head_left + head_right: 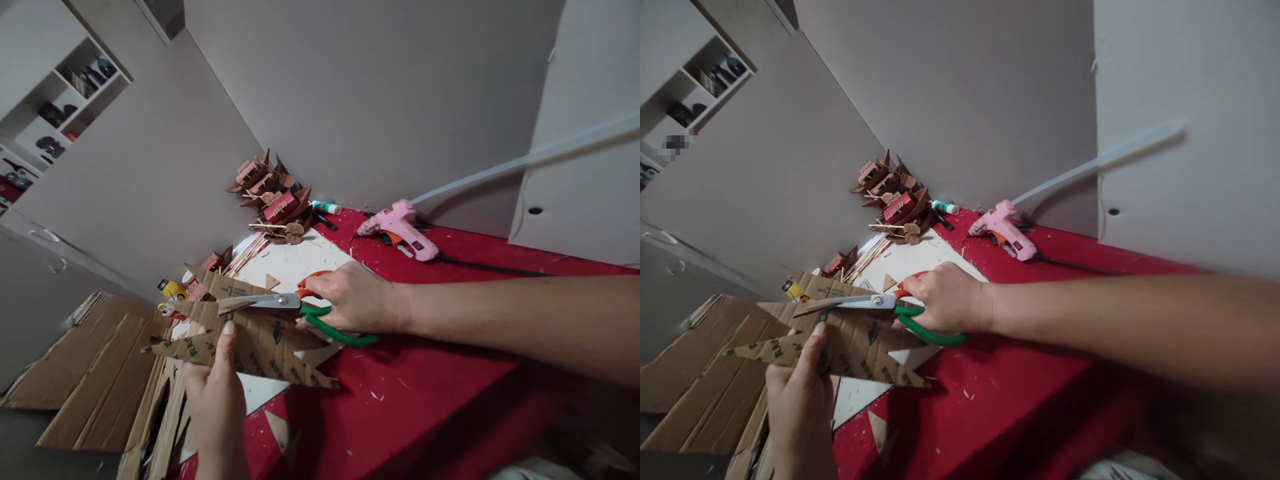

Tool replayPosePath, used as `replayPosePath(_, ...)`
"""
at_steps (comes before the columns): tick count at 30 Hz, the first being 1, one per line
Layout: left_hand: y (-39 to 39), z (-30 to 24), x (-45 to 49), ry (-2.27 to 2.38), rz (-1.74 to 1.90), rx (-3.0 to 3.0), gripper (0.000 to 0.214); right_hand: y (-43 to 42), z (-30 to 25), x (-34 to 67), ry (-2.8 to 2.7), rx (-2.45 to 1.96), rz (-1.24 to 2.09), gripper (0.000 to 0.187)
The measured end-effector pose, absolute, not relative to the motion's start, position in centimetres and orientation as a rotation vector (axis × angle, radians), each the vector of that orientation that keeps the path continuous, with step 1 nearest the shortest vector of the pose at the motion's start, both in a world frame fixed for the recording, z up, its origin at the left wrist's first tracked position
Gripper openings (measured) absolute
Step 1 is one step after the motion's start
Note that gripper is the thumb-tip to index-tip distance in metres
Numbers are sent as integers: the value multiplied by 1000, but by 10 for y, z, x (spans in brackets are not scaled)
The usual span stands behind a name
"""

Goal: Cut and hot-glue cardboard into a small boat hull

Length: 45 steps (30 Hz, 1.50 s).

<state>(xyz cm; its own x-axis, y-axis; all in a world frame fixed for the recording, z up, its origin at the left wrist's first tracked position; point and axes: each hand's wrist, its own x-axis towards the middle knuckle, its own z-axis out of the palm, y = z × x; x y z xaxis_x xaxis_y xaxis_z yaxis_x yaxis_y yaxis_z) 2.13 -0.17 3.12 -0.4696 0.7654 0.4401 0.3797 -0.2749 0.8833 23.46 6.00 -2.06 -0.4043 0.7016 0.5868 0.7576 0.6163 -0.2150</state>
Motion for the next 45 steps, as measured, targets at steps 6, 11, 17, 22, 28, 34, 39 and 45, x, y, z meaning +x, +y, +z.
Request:
replayPosePath(6, 3, 36, 7, 1547, 1703, 1459, 22, 64, -22, 233, -2212, -1166, -145, 64)
replayPosePath(11, 6, 33, 6, 1496, 1758, 1364, 27, 62, -20, 234, -2224, -1167, -143, 59)
replayPosePath(17, 10, 40, 0, 1380, 1826, 1232, 30, 64, -22, 239, -2191, -1148, -191, 59)
replayPosePath(22, 10, 44, 0, 1325, 1831, 1102, 36, 66, -21, 239, -2185, -1106, -208, 56)
replayPosePath(28, 9, 42, -1, 1421, 1779, 1100, 32, 70, -20, 241, -2181, -1094, -239, 58)
replayPosePath(34, 10, 38, -3, 1395, 1628, 1180, 38, 71, -22, 242, -2179, -1101, -242, 57)
replayPosePath(39, 11, 38, -2, 1437, 1635, 1139, 34, 69, -20, 243, -2185, -1124, -210, 53)
replayPosePath(45, 7, 43, 3, 1468, 1605, 1119, 40, 68, -19, 245, -2192, -1145, -278, 48)
